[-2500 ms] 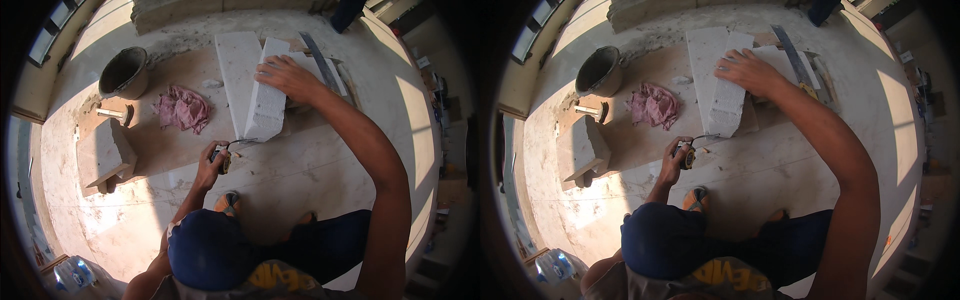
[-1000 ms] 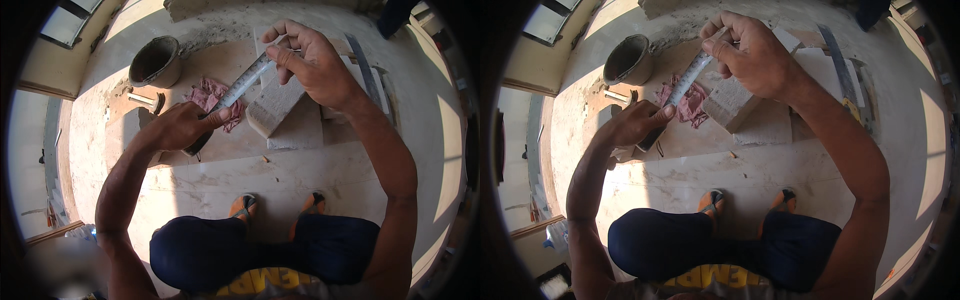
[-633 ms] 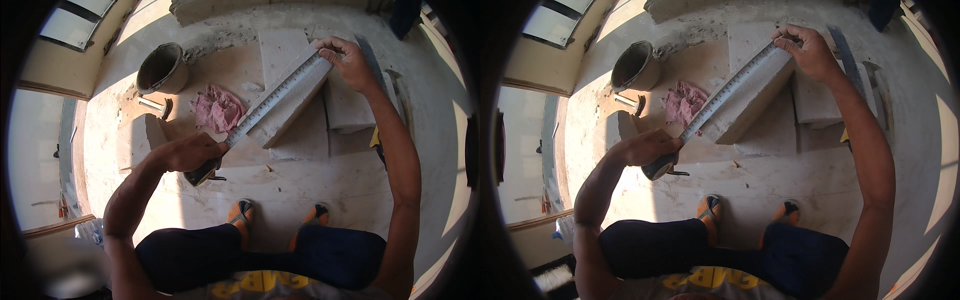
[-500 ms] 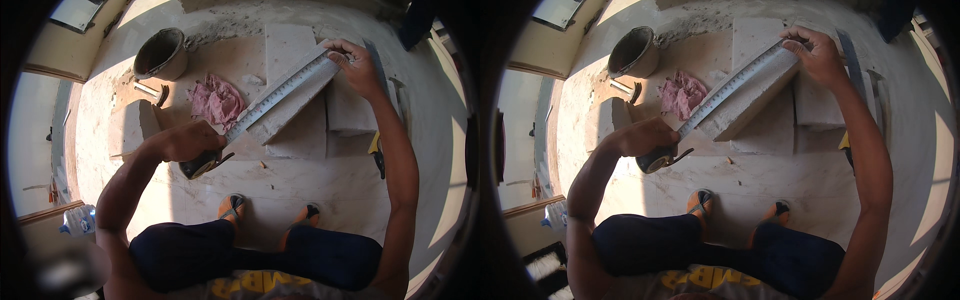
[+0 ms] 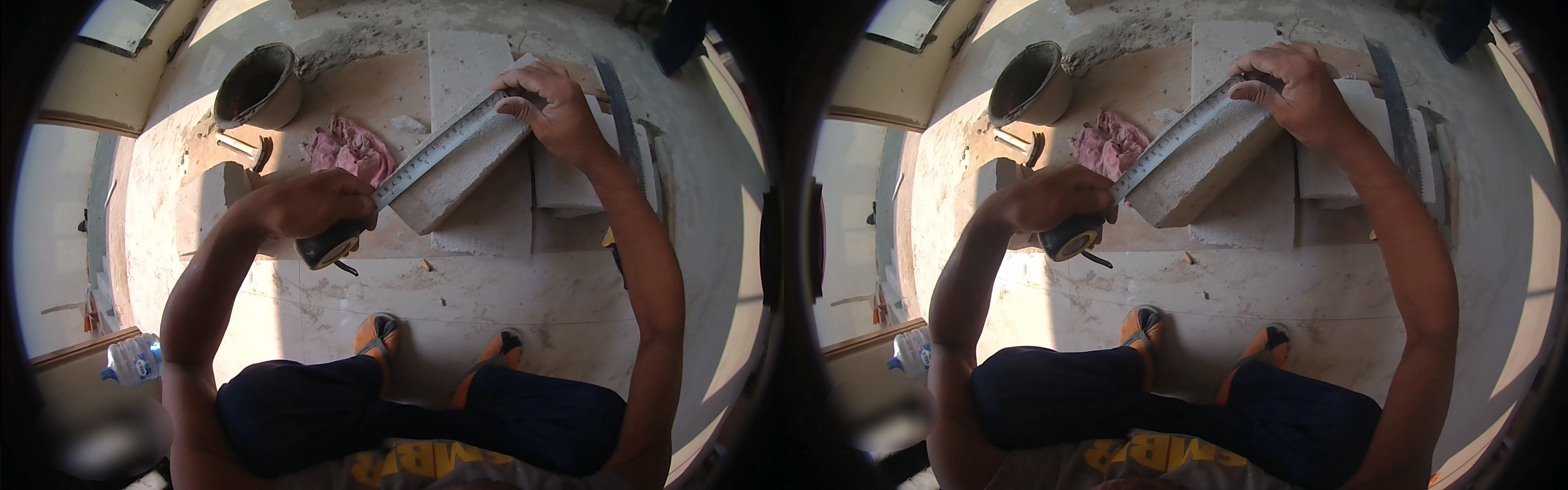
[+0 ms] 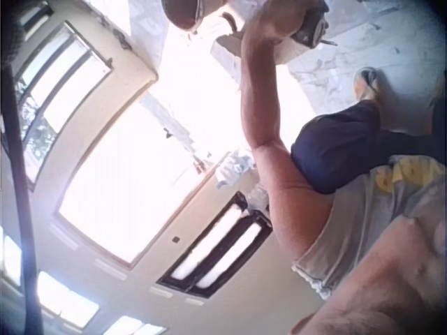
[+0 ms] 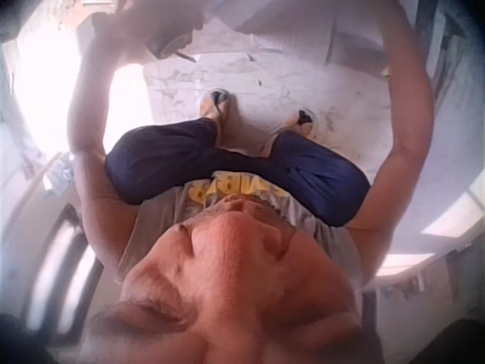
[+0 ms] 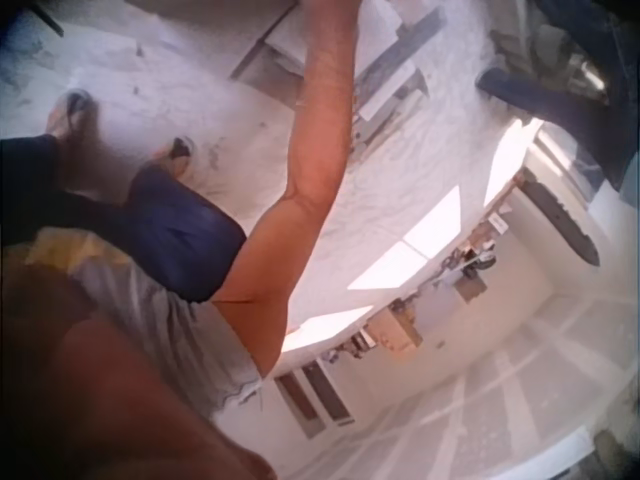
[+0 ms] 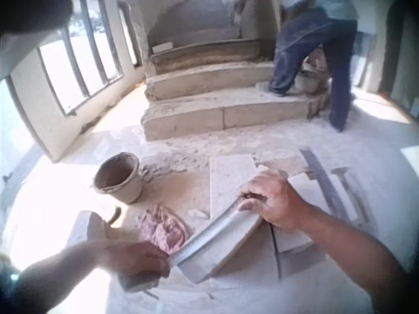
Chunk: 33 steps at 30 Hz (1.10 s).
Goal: The person measures a lightweight concrete brick using a tape measure and then cuts through the brick using a hand saw.
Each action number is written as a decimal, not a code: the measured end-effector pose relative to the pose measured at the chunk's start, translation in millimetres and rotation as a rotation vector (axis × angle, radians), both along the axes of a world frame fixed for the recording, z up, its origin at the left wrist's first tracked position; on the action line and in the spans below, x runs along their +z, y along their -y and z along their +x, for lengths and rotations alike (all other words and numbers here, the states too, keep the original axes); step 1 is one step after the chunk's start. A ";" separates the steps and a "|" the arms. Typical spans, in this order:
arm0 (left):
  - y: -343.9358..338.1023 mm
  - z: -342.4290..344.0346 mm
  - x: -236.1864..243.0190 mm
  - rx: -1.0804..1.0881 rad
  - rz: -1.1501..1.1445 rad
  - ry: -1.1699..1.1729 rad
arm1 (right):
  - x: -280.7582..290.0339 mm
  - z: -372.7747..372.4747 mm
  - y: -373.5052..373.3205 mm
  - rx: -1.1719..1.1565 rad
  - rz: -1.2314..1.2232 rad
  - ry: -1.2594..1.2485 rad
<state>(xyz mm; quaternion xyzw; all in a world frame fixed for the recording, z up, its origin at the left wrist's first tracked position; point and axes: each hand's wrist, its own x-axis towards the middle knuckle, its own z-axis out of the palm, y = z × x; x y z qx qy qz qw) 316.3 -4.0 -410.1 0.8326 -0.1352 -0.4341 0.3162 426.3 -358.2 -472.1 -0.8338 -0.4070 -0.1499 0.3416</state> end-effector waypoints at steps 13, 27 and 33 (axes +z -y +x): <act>-5.6 -5.9 -6.3 0.091 -0.082 -0.069 | 6.8 -12.6 -16.9 0.067 -0.062 -0.110; -1.9 -1.7 -7.5 0.197 -0.180 -0.290 | 3.2 -13.9 -21.2 0.089 -0.071 -0.091; 1.9 -1.4 -3.9 0.193 -0.144 -0.253 | 2.5 -14.8 -21.4 0.092 -0.103 -0.050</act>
